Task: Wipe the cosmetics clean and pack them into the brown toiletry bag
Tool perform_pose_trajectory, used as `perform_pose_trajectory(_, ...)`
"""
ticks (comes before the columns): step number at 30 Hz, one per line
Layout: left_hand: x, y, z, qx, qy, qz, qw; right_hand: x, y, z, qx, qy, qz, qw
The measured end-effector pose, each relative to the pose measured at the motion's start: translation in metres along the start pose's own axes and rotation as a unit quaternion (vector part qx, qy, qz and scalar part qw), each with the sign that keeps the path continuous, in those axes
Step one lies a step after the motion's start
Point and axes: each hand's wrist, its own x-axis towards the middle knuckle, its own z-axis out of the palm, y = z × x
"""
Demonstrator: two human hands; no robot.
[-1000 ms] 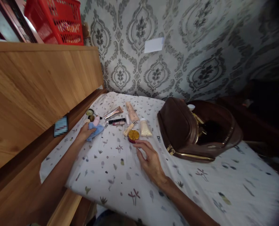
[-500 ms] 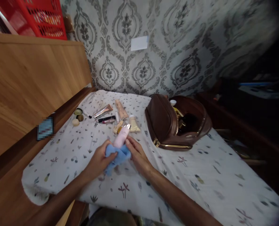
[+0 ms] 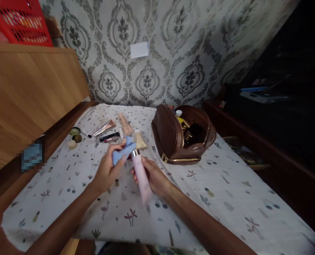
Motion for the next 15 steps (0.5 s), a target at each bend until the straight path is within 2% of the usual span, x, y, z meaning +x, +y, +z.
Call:
perform_pose_trajectory(2, 0.004, 0.004, 0.014, -0.012, -0.081, 0.041, 0.996, -0.002, 0.002, -0.002, -0.018, -0.055, 0.065, 0.996)
perform_pose_trajectory(4, 0.006, 0.006, 0.025, -0.005, -0.121, 0.048, 0.992, -0.004, 0.004, -0.004, -0.026, -0.080, 0.104, 0.991)
perform_pose_trajectory(7, 0.008, 0.004, 0.032, 0.011, -0.087, 0.044, 0.995, -0.006, 0.004, -0.006, -0.028, -0.094, 0.107, 0.989)
perform_pose_trajectory(9, 0.010, 0.001, 0.029, 0.028, -0.057, 0.048, 0.997, -0.008, 0.002, -0.007, -0.043, -0.124, 0.102, 0.986)
perform_pose_trajectory(12, 0.015, -0.002, 0.021, 0.058, -0.009, 0.066, 0.996, -0.011, -0.005, -0.005, -0.099, -0.178, 0.138, 0.969)
perform_pose_trajectory(14, 0.018, -0.002, 0.017, 0.075, 0.010, 0.081, 0.994, -0.013, -0.010, -0.004, -0.172, -0.168, 0.145, 0.960)
perform_pose_trajectory(15, 0.020, -0.002, 0.016, 0.085, 0.009, 0.085, 0.993, -0.014, -0.012, -0.003, -0.235, -0.144, 0.122, 0.953)
